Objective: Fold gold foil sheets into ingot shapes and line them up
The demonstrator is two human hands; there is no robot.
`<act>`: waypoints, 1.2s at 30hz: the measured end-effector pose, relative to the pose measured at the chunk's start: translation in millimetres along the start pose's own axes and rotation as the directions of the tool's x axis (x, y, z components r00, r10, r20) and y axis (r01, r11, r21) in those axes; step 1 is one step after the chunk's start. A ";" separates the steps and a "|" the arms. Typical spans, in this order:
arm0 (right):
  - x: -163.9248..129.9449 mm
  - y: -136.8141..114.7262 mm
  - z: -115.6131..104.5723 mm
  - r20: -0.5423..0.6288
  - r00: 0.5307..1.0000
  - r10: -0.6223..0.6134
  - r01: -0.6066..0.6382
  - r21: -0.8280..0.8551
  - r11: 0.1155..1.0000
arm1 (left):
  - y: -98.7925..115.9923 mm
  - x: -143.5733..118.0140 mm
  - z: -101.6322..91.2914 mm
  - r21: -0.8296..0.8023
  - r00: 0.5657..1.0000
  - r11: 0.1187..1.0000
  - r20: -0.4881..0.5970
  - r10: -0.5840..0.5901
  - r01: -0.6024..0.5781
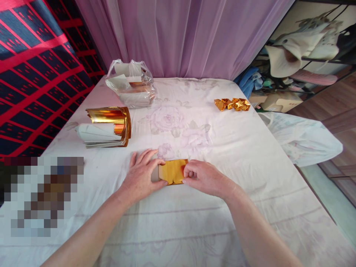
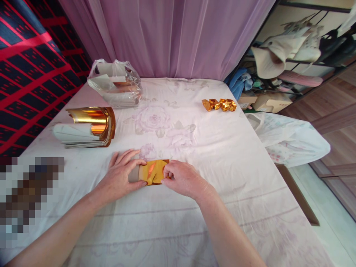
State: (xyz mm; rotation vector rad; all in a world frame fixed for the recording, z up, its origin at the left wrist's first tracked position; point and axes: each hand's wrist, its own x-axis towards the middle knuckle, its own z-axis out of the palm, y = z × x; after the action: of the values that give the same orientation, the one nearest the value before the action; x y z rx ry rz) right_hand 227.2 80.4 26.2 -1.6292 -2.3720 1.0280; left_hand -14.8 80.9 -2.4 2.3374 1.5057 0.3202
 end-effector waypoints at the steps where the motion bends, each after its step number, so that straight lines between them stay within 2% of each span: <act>1: 0.3 -0.3 0.5 -0.007 1.000 0.003 -0.003 -0.002 1.000 | -0.2 0.1 -0.4 -0.003 1.000 1.000 0.005 0.003 -0.003; 7: 2.0 -4.6 3.7 -0.042 0.998 0.052 -0.055 -0.060 0.997 | -4.1 0.5 -1.8 -0.006 0.999 1.000 0.043 0.020 -0.019; 12: 2.5 -5.6 2.8 -0.025 0.998 0.065 -0.067 -0.070 0.995 | -5.8 -0.8 -3.7 -0.006 0.996 0.999 0.078 0.041 -0.041; 17: 1.6 -9.8 4.6 -0.045 0.996 0.073 -0.076 -0.075 0.994 | -2.1 -1.6 -2.4 0.031 0.998 0.999 0.050 0.033 -0.034; 24: 1.1 -22.0 8.1 -0.093 0.984 0.152 -0.164 -0.139 0.977 | 2.3 -1.1 2.1 0.076 1.000 0.997 0.012 0.016 -0.016; 36: 1.4 -3.7 1.2 0.024 0.999 0.049 -0.048 -0.010 0.999 | 0.9 -1.0 2.5 0.078 1.000 0.997 0.018 0.016 -0.018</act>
State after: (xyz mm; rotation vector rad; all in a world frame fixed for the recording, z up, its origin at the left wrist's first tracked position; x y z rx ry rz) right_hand 223.2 80.3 26.9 -1.6955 -2.3673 1.0515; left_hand -13.5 79.2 -4.4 2.4080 1.5172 0.2493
